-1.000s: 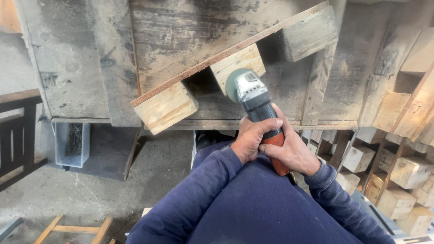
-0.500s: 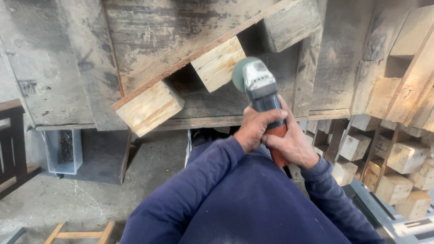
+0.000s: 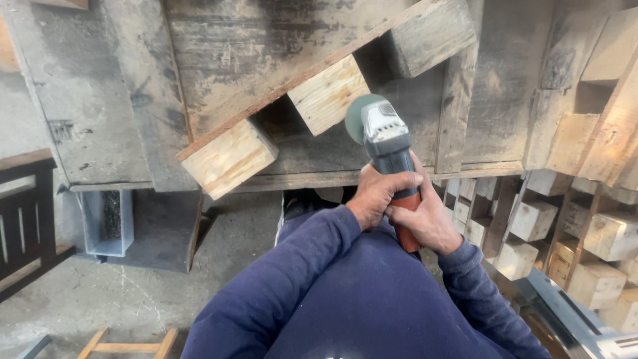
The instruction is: The person uses an angle grinder with a sanding disc to smooth the surfaces of small wooden blocks placed on a workbench. They handle the blocks one at a time, sanding each face before moving to the next.
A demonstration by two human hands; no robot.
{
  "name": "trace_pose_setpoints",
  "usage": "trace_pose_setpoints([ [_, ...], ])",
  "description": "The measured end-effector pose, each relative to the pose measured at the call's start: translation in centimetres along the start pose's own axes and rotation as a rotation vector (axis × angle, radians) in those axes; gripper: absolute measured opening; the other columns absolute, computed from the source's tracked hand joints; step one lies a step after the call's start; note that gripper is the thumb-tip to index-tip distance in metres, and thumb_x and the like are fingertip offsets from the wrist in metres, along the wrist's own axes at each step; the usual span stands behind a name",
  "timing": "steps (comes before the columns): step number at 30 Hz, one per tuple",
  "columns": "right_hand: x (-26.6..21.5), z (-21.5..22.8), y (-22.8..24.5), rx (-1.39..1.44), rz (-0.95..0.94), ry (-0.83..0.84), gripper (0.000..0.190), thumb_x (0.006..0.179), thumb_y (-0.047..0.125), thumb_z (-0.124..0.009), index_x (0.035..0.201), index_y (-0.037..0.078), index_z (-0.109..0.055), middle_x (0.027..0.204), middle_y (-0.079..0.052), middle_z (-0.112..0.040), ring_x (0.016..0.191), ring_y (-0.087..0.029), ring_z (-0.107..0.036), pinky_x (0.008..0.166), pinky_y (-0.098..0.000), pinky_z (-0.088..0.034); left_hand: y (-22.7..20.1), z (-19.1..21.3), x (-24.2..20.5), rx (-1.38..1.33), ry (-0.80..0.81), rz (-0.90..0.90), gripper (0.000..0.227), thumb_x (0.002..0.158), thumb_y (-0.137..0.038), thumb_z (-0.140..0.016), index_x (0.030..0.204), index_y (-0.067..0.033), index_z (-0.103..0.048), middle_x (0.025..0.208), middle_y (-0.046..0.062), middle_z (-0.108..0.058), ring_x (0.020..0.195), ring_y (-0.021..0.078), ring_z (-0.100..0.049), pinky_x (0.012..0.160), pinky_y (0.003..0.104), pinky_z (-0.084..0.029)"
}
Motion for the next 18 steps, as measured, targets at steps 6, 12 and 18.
trace_pose_setpoints([
  [6, -3.1, -1.0, -1.3, 0.013, 0.037, -0.071, 0.111, 0.073, 0.013, -0.075, 0.165, 0.015, -0.014, 0.146, -0.016, -0.051, 0.130, -0.027, -0.056, 0.105, -0.0407, -0.050, 2.6, 0.3, -1.8, 0.000, 0.079, -0.001, 0.049, 0.075, -0.012, -0.084, 0.117, 0.0021, -0.065, 0.107, 0.015, -0.071, 0.098, 0.0230, -0.071, 0.090, 0.038, -0.060],
  [12, -3.5, -2.8, -0.9, 0.020, 0.086, 0.037, 0.114, 0.071, 0.016, -0.077, 0.165, 0.015, -0.012, 0.147, -0.018, -0.047, 0.131, -0.028, -0.054, 0.106, -0.0402, -0.049, 2.8, 2.4, -4.3, -0.130, 0.132, -0.044, 0.045, 0.077, -0.011, -0.083, 0.115, -0.0021, -0.062, 0.104, 0.012, -0.068, 0.096, 0.0235, -0.070, 0.088, 0.040, -0.063],
  [18, -1.4, -3.8, 0.1, -0.082, 0.018, 0.213, 0.112, 0.071, 0.017, -0.075, 0.165, 0.019, -0.012, 0.131, -0.017, -0.064, 0.116, -0.027, -0.067, 0.100, -0.0396, -0.054, 1.9, 4.9, -5.5, -0.221, 0.053, -0.096, 0.041, 0.081, -0.012, -0.082, 0.116, -0.0015, -0.063, 0.105, 0.011, -0.067, 0.096, 0.0201, -0.067, 0.089, 0.039, -0.059],
])
Point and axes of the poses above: each hand's wrist, its own x-axis towards the middle knuckle, its own z-axis out of the back of the hand, y = z × x, the point moved 1 cm from there along x, towards the middle knuckle
